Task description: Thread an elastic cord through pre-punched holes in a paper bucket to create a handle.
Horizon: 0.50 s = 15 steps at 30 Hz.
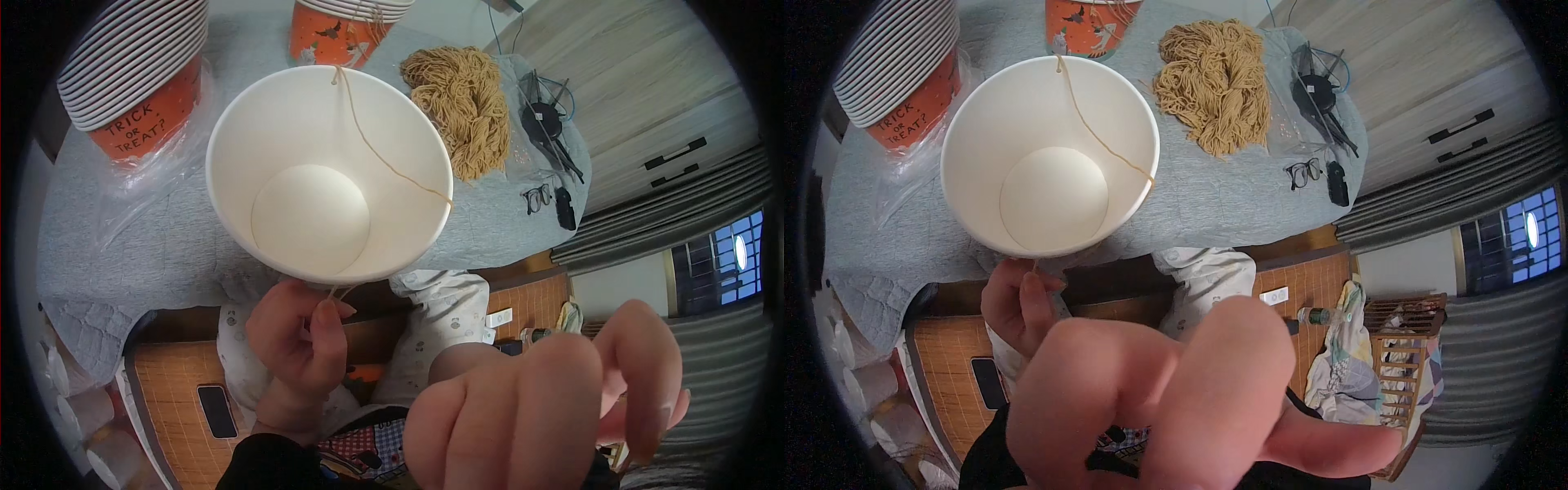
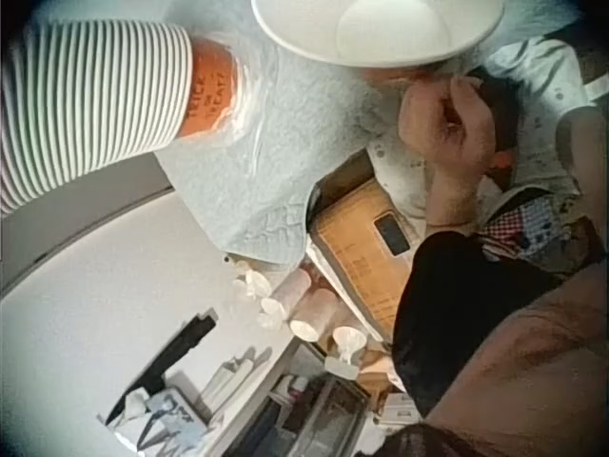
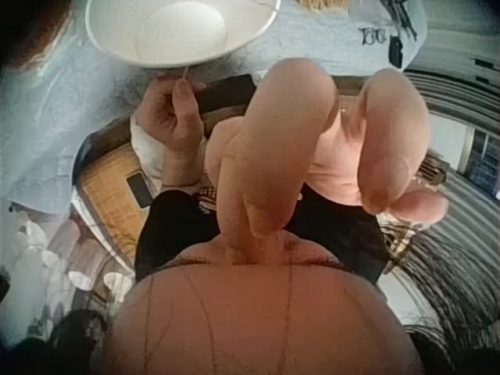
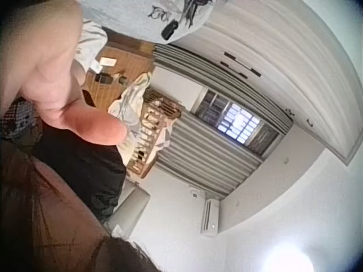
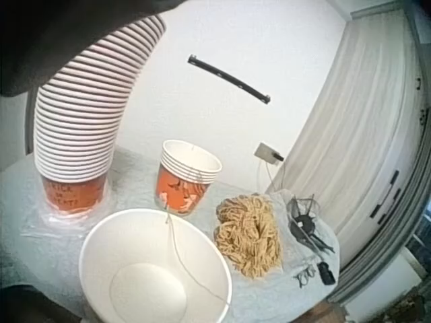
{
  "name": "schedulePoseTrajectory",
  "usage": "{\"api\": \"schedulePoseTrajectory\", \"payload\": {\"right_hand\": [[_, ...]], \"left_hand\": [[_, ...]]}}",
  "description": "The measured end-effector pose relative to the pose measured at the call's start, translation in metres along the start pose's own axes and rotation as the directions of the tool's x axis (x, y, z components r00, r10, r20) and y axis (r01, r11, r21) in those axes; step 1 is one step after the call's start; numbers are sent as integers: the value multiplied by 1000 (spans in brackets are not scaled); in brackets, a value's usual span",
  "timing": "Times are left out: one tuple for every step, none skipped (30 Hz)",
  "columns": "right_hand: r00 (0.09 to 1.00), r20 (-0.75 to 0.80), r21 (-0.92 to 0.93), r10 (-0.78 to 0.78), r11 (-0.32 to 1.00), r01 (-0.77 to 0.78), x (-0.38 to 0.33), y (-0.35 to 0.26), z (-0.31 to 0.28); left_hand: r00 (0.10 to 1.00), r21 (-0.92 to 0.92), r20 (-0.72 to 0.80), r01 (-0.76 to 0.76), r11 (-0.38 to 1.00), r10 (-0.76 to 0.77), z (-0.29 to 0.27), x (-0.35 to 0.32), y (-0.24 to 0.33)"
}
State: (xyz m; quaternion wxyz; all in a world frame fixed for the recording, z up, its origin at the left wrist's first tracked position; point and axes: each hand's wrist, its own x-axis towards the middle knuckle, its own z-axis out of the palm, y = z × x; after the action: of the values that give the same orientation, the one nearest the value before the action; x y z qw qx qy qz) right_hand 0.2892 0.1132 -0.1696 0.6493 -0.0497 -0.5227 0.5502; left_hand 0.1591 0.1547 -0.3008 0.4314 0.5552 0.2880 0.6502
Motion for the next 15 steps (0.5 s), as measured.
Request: {"api": "schedulePoseTrajectory", "payload": {"right_hand": [[1000, 5, 5, 0, 1000, 0, 0, -12, 2], [1000, 9, 10, -1, 1000, 1, -1, -7, 0], [1000, 14, 15, -2, 1000, 1, 2, 0, -3], [1000, 19, 19, -3, 1000, 3, 2, -4, -5], [1000, 24, 23, -5, 1000, 4, 5, -7, -9], [1000, 29, 25, -7, 1000, 6, 4, -7, -8], [999, 35, 34, -8, 999, 7, 12, -8, -15], [999, 41, 42, -9, 999, 8, 6, -7, -9], [999, 46, 50, -11, 999, 8, 1, -6, -5], [999, 51, 52, -12, 999, 9, 0, -2, -3], [998, 57, 55, -13, 998, 9, -4, -10, -2], [998, 62, 58, -14, 998, 10, -2, -11, -5], [998, 68, 64, -15, 998, 11, 0, -9, -5], [997, 74, 69, -17, 998, 12, -1, 3, -2], [997, 80, 76, -19, 997, 13, 2, 0, -5]], "left_hand": [[999, 42, 34, -10, 999, 9, -2, 2, 1], [997, 83, 69, -22, 996, 16, -4, 3, 2], [997, 83, 70, -20, 996, 14, -3, 2, 1], [998, 92, 58, -25, 995, 20, -2, 0, -1], [999, 101, 46, -31, 994, 26, -1, -1, -1], [999, 99, 47, -30, 995, 26, 0, 0, -1], [998, 133, 57, -47, 990, 40, -1, 1, 0], [996, 165, 68, -64, 984, 54, -2, 2, 1], [996, 168, 67, -63, 984, 53, -2, 2, 2], [996, 180, 55, -85, 980, 77, -1, 3, 2], [994, 192, 43, -107, 976, 101, -1, 3, 2], [994, 190, 43, -107, 976, 101, -1, 3, 2], [994, 193, 43, -104, 976, 98, -1, 3, 2], [995, 196, 43, -101, 975, 95, -2, 3, 2], [995, 197, 42, -101, 975, 95, -2, 4, 2]]}}
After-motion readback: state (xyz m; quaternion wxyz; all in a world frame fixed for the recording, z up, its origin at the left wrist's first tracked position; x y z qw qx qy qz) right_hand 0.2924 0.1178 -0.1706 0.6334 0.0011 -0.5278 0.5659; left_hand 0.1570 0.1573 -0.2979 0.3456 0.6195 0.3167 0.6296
